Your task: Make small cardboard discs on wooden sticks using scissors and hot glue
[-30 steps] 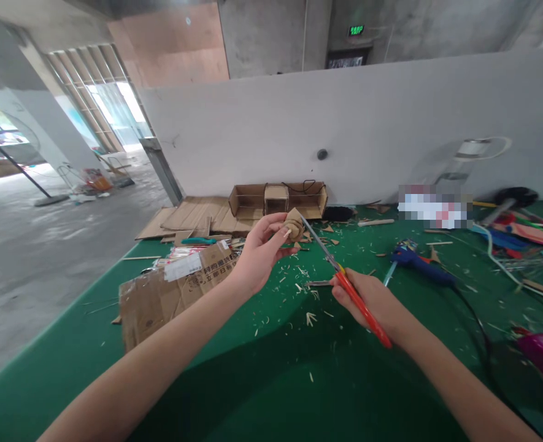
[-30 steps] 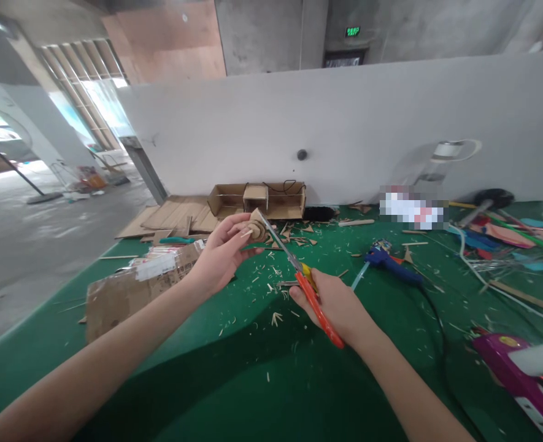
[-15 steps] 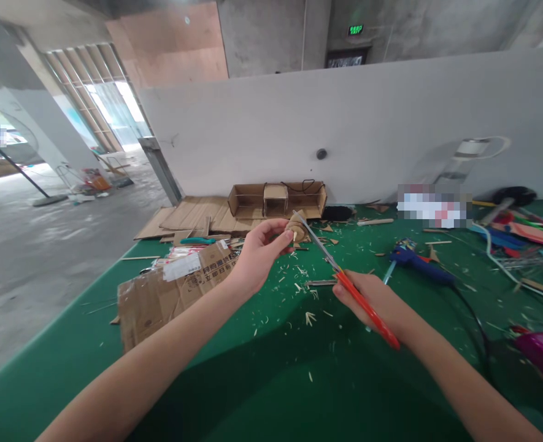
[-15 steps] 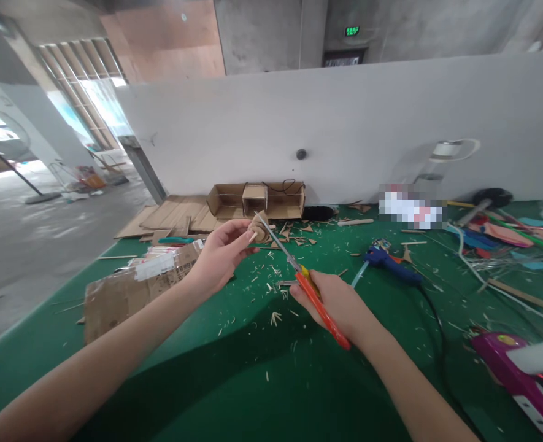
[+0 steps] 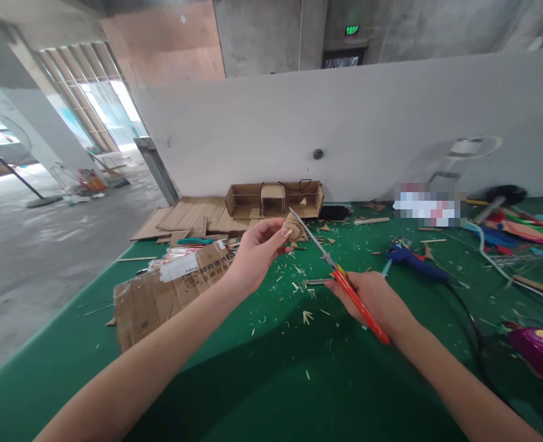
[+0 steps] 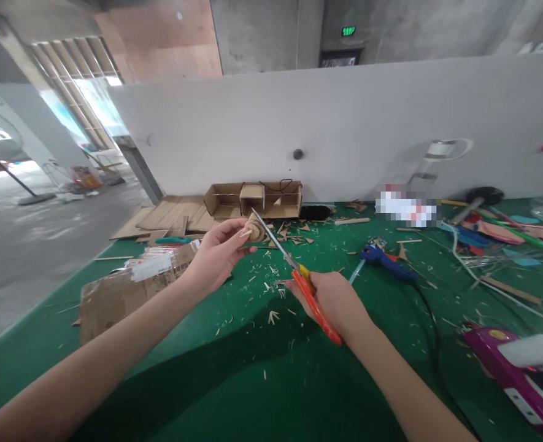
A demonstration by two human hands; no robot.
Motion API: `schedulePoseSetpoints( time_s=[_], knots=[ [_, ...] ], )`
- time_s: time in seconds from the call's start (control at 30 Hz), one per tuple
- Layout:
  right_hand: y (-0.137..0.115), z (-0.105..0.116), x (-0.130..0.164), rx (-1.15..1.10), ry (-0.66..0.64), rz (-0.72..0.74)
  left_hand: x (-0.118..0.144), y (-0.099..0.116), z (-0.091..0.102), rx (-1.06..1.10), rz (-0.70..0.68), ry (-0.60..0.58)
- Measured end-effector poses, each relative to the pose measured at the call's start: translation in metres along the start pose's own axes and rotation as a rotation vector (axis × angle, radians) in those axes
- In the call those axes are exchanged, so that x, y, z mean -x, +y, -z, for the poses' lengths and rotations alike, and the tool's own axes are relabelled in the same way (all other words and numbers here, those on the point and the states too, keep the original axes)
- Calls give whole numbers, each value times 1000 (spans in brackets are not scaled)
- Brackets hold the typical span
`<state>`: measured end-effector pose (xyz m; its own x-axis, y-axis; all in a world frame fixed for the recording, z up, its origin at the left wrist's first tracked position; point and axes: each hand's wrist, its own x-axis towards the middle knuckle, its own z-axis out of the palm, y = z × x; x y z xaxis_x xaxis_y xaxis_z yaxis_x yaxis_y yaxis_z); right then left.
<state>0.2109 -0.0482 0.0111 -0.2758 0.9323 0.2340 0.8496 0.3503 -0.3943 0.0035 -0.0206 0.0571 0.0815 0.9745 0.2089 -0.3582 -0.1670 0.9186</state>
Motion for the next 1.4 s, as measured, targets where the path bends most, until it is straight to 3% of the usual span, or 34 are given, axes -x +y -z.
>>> schedulePoseSetpoints(
  time_s=[0.2, 0.47, 0.87, 1.4],
  knots=[
    [10, -8, -2, 61, 90, 15, 0, 1, 1, 46, -20, 8],
    [6, 2, 1, -296, -102, 65, -1, 2, 2, 56, -32, 80],
    [2, 2, 2, -272, -183, 26, -2, -5, 2, 32, -51, 82],
    [3, -3, -1, -84, -3, 72, -4, -5, 5, -103, -93, 56]
  ],
)
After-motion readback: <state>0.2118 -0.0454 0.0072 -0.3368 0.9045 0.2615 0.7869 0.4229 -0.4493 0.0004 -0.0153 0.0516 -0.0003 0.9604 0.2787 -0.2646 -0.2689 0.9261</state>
